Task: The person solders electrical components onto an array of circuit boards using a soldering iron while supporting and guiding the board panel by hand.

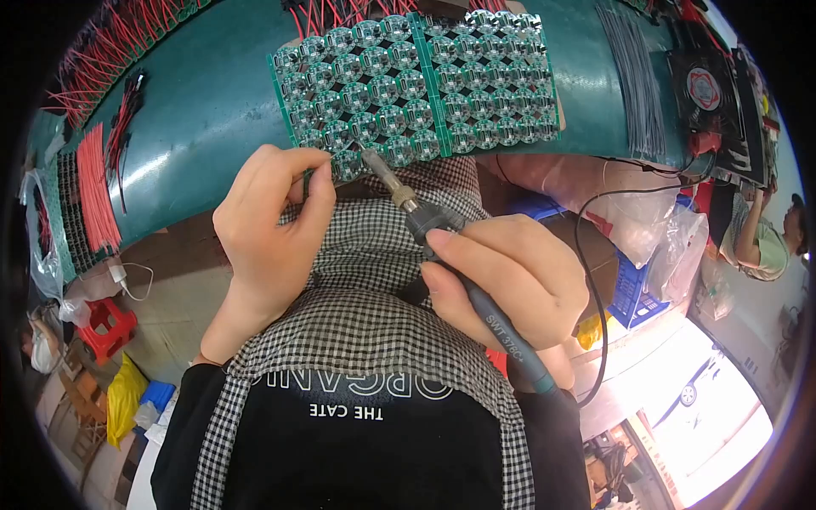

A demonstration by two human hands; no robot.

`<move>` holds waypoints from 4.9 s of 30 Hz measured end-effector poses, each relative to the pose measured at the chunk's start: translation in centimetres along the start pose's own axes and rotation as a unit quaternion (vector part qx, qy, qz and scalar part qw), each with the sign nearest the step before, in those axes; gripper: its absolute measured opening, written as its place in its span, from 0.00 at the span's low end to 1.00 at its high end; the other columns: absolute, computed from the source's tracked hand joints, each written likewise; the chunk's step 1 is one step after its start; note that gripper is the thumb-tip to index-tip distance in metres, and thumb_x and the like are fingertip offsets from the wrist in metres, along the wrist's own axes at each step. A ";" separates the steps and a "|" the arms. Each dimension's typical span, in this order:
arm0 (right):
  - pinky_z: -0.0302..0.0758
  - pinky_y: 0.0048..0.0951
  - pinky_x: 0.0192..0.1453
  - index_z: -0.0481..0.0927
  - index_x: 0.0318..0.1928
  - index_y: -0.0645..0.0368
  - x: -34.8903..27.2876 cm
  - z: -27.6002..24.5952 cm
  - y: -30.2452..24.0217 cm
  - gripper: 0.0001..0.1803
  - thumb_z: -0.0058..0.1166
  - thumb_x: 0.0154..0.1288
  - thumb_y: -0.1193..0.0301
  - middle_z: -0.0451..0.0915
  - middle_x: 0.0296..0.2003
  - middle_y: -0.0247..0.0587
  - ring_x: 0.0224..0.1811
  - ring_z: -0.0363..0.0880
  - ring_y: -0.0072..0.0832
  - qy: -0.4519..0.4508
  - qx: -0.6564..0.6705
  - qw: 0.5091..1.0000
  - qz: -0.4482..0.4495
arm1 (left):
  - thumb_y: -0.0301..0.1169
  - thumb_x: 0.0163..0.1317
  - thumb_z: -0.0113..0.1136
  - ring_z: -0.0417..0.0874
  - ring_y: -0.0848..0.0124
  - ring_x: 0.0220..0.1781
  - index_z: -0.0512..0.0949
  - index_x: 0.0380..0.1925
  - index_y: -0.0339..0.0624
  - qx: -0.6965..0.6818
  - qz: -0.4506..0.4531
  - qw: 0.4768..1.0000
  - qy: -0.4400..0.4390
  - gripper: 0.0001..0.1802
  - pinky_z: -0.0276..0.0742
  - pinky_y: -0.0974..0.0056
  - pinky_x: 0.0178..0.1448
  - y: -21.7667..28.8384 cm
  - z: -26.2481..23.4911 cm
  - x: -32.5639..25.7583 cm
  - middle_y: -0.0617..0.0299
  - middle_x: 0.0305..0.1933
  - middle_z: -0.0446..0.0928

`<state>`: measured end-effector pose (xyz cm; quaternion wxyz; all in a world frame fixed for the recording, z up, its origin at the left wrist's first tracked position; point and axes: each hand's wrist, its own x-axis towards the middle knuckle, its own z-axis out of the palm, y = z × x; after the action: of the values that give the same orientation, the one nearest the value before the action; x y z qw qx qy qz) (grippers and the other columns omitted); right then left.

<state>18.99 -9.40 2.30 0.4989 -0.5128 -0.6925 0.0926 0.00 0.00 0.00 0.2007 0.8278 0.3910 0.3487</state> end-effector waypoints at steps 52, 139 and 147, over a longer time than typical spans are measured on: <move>0.72 0.23 0.20 0.84 0.33 0.61 1.1 1.5 -3.6 0.12 0.67 0.43 0.76 0.75 0.25 0.35 0.20 0.75 0.26 -0.084 -0.181 0.979 -0.048 | 0.21 0.53 0.64 0.79 0.65 0.25 0.77 0.35 0.39 -0.015 0.006 0.999 -0.033 0.09 0.75 0.64 0.27 -0.4 0.3 -0.3 0.61 0.28 0.73; 0.71 0.28 0.30 0.82 0.32 0.68 3.2 0.4 -1.5 0.11 0.60 0.48 0.73 0.79 0.26 0.47 0.25 0.77 0.34 -0.048 -0.061 0.996 0.036 | 0.18 0.50 0.64 0.79 0.66 0.26 0.78 0.32 0.37 -0.019 -0.002 1.000 -0.016 0.09 0.76 0.65 0.29 -0.9 -0.2 1.9 0.59 0.31 0.73; 0.70 0.24 0.22 0.83 0.35 0.68 3.6 -0.2 -0.9 0.14 0.65 0.42 0.84 0.79 0.25 0.44 0.22 0.77 0.29 -0.046 -0.022 0.997 0.049 | 0.18 0.49 0.65 0.79 0.66 0.26 0.78 0.32 0.37 -0.005 0.001 1.000 -0.012 0.10 0.76 0.66 0.29 -0.8 -0.2 1.8 0.60 0.32 0.73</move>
<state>18.65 -7.02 5.14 0.4498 -0.5525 -0.6906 0.1250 0.25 1.92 0.42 0.2095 0.8311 0.3862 0.3410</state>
